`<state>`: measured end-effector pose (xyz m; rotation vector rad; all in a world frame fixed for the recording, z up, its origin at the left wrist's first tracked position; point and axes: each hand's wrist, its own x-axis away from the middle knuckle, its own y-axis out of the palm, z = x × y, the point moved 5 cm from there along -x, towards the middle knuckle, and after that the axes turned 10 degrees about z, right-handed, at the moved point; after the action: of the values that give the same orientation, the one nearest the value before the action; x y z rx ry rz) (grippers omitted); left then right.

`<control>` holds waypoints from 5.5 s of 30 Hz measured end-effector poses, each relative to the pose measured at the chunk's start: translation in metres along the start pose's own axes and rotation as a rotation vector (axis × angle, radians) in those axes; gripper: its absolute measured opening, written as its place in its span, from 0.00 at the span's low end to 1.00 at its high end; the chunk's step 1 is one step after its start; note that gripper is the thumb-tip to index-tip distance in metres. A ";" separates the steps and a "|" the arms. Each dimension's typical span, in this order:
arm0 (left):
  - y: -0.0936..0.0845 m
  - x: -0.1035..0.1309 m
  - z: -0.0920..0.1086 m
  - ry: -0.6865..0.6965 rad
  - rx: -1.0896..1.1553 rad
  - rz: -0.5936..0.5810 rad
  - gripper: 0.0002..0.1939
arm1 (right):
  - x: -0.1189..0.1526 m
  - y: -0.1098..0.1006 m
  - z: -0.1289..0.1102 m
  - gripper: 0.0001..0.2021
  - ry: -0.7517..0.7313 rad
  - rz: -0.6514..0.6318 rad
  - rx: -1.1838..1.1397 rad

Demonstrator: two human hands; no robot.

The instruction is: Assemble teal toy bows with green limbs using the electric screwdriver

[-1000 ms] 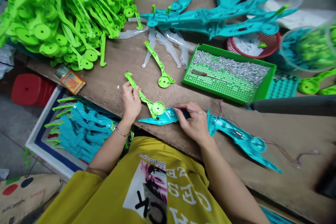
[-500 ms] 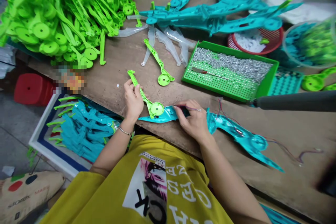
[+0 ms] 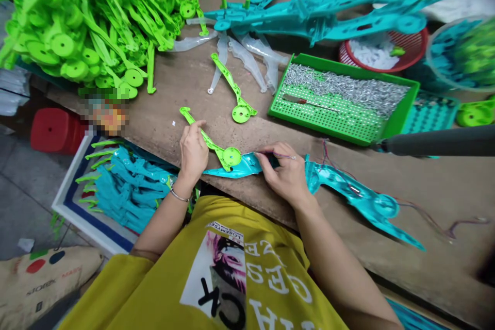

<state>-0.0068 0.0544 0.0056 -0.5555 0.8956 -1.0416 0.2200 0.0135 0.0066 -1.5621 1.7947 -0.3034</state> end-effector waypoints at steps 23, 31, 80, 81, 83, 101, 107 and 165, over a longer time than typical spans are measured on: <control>-0.030 0.063 0.006 0.436 0.307 -0.174 0.29 | -0.016 -0.006 -0.002 0.09 0.201 -0.116 -0.080; -0.025 0.076 0.018 0.379 0.315 -0.161 0.15 | -0.062 0.056 -0.035 0.09 0.384 -0.468 -0.292; -0.018 0.071 0.012 0.446 0.498 -0.234 0.12 | -0.057 0.079 -0.032 0.11 0.453 -0.444 -0.166; -0.018 0.071 0.012 0.445 0.498 -0.232 0.12 | -0.056 0.080 -0.033 0.11 0.438 -0.444 -0.139; -0.018 0.071 0.012 0.442 0.499 -0.230 0.12 | -0.056 0.080 -0.034 0.10 0.415 -0.432 -0.085; -0.016 0.042 -0.024 -0.551 0.852 -0.063 0.18 | -0.051 0.077 -0.037 0.08 0.315 -0.390 0.021; 0.005 0.038 -0.017 -0.814 1.065 -0.195 0.28 | -0.044 0.075 -0.028 0.10 0.336 -0.317 -0.149; 0.020 0.046 0.000 -0.878 1.157 -0.299 0.24 | -0.021 0.048 -0.048 0.10 0.106 -0.211 0.112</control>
<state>0.0125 0.0211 -0.0262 -0.0928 -0.6026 -1.2208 0.1527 0.0307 0.0194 -1.6846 1.6620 -0.5869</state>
